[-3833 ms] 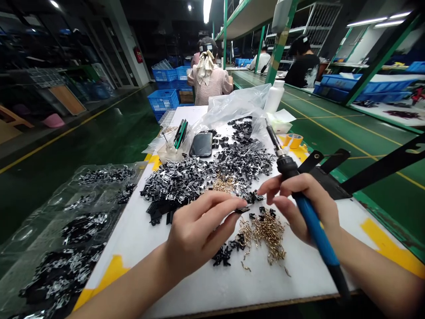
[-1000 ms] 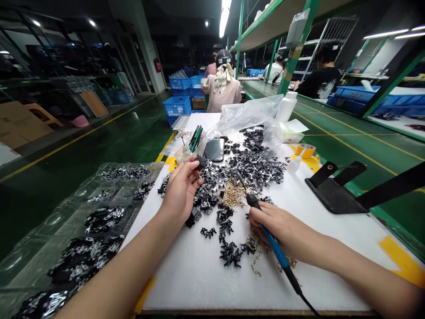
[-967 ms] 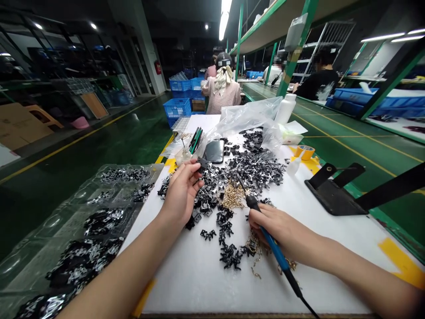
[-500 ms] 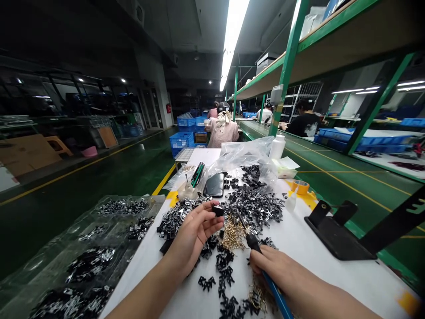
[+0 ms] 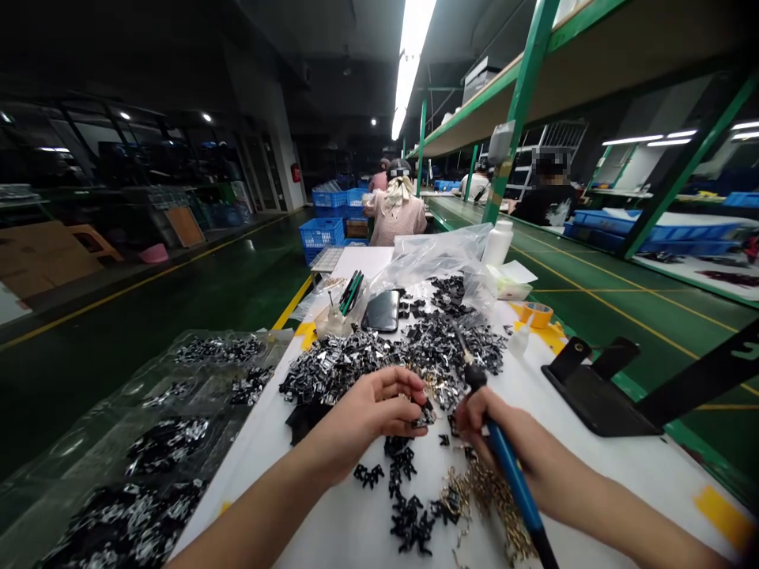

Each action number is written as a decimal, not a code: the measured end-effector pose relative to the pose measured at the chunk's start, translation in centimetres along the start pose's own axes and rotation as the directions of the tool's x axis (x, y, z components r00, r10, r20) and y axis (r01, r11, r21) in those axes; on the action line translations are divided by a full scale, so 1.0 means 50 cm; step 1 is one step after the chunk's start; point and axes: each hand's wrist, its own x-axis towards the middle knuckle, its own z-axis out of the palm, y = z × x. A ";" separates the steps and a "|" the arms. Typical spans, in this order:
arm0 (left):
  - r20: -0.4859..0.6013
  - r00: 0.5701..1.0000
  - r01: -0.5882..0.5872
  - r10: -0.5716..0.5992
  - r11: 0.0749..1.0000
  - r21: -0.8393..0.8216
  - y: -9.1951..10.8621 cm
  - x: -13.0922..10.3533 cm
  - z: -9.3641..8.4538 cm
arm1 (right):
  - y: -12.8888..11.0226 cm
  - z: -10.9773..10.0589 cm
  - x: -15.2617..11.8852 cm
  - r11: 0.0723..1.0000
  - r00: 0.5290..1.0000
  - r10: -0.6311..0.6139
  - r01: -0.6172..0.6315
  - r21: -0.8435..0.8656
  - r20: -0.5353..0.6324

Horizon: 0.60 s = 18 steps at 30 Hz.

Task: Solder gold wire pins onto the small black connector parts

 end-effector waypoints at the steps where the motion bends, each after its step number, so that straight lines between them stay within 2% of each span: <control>1: 0.028 1.000 0.006 -0.008 0.998 0.058 -0.004 -0.001 0.005 | -0.002 -0.002 -0.002 0.999 0.999 0.014 -0.012 0.042 -0.041; 3: 0.068 0.998 0.004 -0.015 0.988 0.157 -0.014 -0.002 0.017 | -0.004 -0.005 -0.005 0.994 0.994 0.021 -0.009 0.104 -0.108; 5: 0.072 0.997 -0.003 -0.014 0.971 0.239 -0.025 -0.001 0.028 | -0.005 -0.003 -0.007 0.990 0.992 0.012 0.006 0.142 -0.123; 11: 0.038 0.997 -0.074 0.065 0.937 0.341 -0.055 0.006 0.038 | 0.001 0.015 -0.008 0.986 0.998 0.018 -0.007 0.168 -0.065; 18: 0.030 0.986 -0.160 0.166 0.863 0.480 -0.067 0.003 0.039 | 0.012 0.034 -0.012 0.997 0.997 0.052 -0.049 0.060 -0.056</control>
